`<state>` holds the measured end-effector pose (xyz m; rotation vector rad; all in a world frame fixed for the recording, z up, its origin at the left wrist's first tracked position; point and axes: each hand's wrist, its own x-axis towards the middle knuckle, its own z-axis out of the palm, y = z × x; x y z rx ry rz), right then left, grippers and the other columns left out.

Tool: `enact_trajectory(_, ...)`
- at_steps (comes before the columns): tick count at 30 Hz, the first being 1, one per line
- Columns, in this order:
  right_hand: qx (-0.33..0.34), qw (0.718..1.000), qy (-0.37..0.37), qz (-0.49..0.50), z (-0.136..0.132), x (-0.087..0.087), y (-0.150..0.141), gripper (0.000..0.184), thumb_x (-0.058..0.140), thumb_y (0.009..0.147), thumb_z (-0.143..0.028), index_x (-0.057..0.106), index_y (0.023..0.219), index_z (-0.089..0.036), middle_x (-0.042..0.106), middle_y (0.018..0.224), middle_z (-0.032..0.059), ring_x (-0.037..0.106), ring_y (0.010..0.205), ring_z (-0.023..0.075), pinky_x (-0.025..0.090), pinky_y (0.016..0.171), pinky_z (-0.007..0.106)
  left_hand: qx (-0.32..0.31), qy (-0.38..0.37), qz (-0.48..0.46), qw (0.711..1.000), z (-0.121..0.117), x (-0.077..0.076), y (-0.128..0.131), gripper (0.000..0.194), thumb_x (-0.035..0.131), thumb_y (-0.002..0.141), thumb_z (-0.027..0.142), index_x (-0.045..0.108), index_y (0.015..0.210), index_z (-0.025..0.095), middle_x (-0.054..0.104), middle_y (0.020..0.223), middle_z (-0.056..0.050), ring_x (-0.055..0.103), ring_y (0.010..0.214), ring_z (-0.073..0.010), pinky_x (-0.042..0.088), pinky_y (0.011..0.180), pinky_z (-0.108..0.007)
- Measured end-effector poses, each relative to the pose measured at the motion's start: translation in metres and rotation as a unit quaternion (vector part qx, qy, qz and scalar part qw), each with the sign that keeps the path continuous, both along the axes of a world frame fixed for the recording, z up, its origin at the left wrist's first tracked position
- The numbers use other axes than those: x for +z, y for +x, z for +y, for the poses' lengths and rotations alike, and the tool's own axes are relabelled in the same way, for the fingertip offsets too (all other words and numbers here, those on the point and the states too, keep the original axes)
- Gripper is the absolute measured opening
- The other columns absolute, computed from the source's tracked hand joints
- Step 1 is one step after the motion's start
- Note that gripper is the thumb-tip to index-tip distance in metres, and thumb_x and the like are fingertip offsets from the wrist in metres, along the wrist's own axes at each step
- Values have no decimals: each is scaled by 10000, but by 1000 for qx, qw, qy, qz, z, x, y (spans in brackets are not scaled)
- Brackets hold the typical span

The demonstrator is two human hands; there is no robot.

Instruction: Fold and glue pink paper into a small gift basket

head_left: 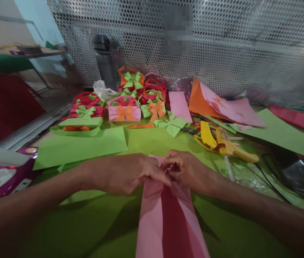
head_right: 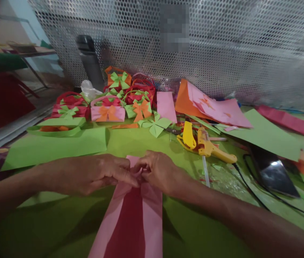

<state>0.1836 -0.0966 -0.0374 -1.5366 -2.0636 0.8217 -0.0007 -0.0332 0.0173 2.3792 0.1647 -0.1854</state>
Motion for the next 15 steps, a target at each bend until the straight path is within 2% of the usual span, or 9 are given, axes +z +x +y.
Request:
enact_trajectory(3, 1, 1000, -14, 17, -3, 0, -1, 184, 586, 676, -65, 697, 718, -206, 560, 734, -18, 514, 612, 84, 357, 552, 200, -4, -8, 0, 1000, 1, -2, -2, 725, 347, 655, -124, 516, 1215, 305, 585, 1198, 23, 533, 1059, -155, 373, 895, -237)
enact_trajectory(8, 7, 1000, -6, -2, -8, -1, -4, 256, 539, 653, -12, 689, 689, -217, 559, 797, -14, 528, 662, 96, 372, 588, 207, -39, -28, -3, 999, 1, -4, -2, 683, 356, 626, -123, 571, 1158, 248, 623, 1152, 1, 564, 1030, -150, 397, 870, -224)
enact_trajectory(12, 4, 1000, 6, -23, -9, -2, -6, 260, 523, 676, -17, 686, 701, -217, 566, 826, -4, 530, 682, 106, 381, 614, 218, -41, -4, -11, 999, -4, -3, -1, 703, 369, 604, -116, 567, 1164, 261, 628, 1142, -5, 557, 1043, -166, 394, 885, -250)
enact_trajectory(15, 9, 999, 10, -30, -8, 0, -7, 247, 527, 688, -26, 682, 716, -216, 568, 831, -3, 532, 702, 110, 380, 627, 218, -17, 40, -15, 999, -8, -3, -3, 659, 414, 586, -92, 622, 1071, 301, 671, 1029, 16, 602, 923, -171, 433, 798, -237)
